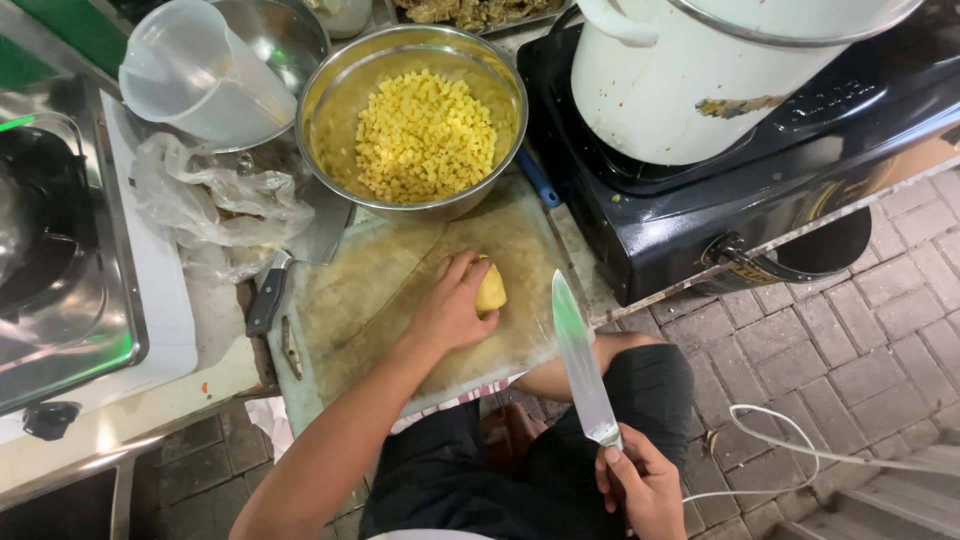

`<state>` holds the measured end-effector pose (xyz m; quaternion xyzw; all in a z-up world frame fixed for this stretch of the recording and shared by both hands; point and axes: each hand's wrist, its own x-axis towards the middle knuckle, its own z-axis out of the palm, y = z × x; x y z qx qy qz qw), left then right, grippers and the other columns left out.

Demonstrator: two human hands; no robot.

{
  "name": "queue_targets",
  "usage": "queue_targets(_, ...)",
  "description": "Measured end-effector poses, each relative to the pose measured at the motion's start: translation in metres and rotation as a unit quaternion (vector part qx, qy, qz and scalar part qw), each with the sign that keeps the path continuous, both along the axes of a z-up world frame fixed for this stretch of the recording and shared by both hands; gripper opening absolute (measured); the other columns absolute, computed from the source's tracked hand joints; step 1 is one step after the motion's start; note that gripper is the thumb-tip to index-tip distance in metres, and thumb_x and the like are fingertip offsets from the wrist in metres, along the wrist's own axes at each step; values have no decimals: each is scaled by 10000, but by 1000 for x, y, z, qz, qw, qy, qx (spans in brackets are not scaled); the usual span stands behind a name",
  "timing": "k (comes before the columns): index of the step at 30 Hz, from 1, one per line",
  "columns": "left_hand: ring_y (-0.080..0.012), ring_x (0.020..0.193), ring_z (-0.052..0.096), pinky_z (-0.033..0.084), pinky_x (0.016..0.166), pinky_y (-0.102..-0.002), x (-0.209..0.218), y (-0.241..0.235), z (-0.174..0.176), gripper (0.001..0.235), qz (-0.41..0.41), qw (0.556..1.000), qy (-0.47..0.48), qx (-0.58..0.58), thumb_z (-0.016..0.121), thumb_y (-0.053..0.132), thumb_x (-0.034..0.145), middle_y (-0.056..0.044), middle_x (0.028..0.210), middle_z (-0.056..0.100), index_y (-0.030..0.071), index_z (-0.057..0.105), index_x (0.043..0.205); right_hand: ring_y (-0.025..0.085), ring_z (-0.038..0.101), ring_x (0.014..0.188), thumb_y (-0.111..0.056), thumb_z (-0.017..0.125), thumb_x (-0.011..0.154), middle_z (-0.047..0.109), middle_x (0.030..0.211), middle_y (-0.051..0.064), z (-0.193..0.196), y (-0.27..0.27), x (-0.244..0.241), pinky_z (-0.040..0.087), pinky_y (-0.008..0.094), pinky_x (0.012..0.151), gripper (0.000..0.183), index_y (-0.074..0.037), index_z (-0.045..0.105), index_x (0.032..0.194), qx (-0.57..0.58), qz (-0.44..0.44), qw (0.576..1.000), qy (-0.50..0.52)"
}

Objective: The person slices and dices potatoes on a cutting board using a knife, then transfers the diced pieces into a metal bowl. The process is repeated multiple times with consistent dicing and transfer actions.

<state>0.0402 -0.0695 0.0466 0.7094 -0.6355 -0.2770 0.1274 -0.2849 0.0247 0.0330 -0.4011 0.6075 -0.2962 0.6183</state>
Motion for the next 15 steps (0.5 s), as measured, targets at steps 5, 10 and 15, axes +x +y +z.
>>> queue_targets(5,-324,1383,347,345,1096,-495,19,-2,3,786,-4,999,37,16,729,421,793,-107,1531,319,132,414,1453,265,489,409,-87,588,899,587,610,216,-5,1,1,392,348,284,363,64,641,1225,-3,-1,1000,8)
queue_targets(10,-301,1390,279,383,1062,-504,17,-10,22,834,-61,994,-44,75,773,348,781,-101,1507,329,98,362,1462,260,504,420,-81,603,886,586,623,203,-7,3,3,377,338,255,348,72,664,1193,-21,-9,1000,-4)
queue_targets(15,-279,1297,354,425,990,-486,13,-14,36,762,-72,991,-62,94,798,370,757,-58,1409,410,86,440,1366,269,457,388,-88,605,896,581,584,239,12,-3,11,396,355,305,343,49,692,1198,29,-6,999,35)
